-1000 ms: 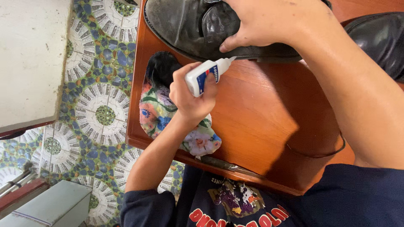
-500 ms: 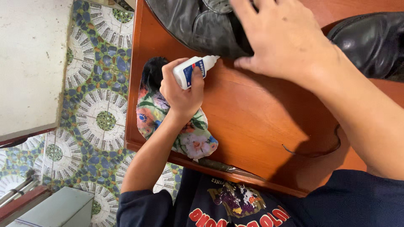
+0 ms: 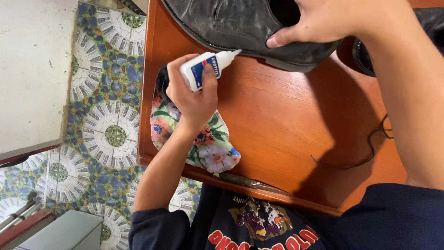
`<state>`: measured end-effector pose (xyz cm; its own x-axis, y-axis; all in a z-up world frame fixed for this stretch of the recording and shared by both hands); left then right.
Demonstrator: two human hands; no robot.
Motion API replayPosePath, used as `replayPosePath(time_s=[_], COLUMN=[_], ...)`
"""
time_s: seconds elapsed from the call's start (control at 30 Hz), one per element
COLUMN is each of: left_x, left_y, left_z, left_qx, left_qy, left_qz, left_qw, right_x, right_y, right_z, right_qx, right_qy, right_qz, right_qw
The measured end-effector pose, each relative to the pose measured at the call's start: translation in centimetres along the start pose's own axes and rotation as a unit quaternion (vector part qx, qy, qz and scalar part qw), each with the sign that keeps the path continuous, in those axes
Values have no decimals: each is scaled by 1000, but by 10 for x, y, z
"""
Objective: The person applies glue from a small bottle along the sole edges of two black leather shoes placed on a wooden table. They hold each shoe with one hand and run the glue nozzle along the seam with the other, then set the shoes down and repeat on the second shoe.
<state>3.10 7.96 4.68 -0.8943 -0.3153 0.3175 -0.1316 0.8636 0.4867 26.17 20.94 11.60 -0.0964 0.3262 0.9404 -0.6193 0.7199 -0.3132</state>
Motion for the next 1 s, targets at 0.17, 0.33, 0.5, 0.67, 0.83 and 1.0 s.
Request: replayPosePath(time_s=[0.17, 0.33, 0.5, 0.67, 0.83, 1.0], left_x=[-7, -18, -10, -1, -18, -17], left_y=[5, 10, 18, 26, 28, 30], left_z=[-9, -14, -15, -20, -27, -27], left_qx=[-29, -29, -23, -17, -31, -11], left_qy=[23, -3, 5, 22, -8, -35], left_qz=[9, 8, 14, 23, 30, 37], left_qw=[999, 1000, 1000, 999, 999, 999], right_x=[-4, -11, -13, -8, -2, 3], right_y=[3, 9, 10, 12, 6, 2], right_z=[-13, -33, -43, -43, -41, -41], right_qx=[-3, -70, -110, -93, -127, -172], right_qy=[33, 79, 117, 121, 159, 208], right_qz=[4, 59, 73, 69, 84, 118], right_qw=[999, 993, 984, 986, 976, 956])
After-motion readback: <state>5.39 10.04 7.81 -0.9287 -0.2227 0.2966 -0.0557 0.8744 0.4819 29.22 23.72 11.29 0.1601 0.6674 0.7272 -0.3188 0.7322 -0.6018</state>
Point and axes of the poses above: each hand's wrist, its own y-axis towards the middle knuckle, its own x-axis out of the back of the hand, z = x × y, the point moved 4 cm from there along y, towards the middle knuckle, and after that the axes turned 7 degrees about z, right-handed, at the moved point
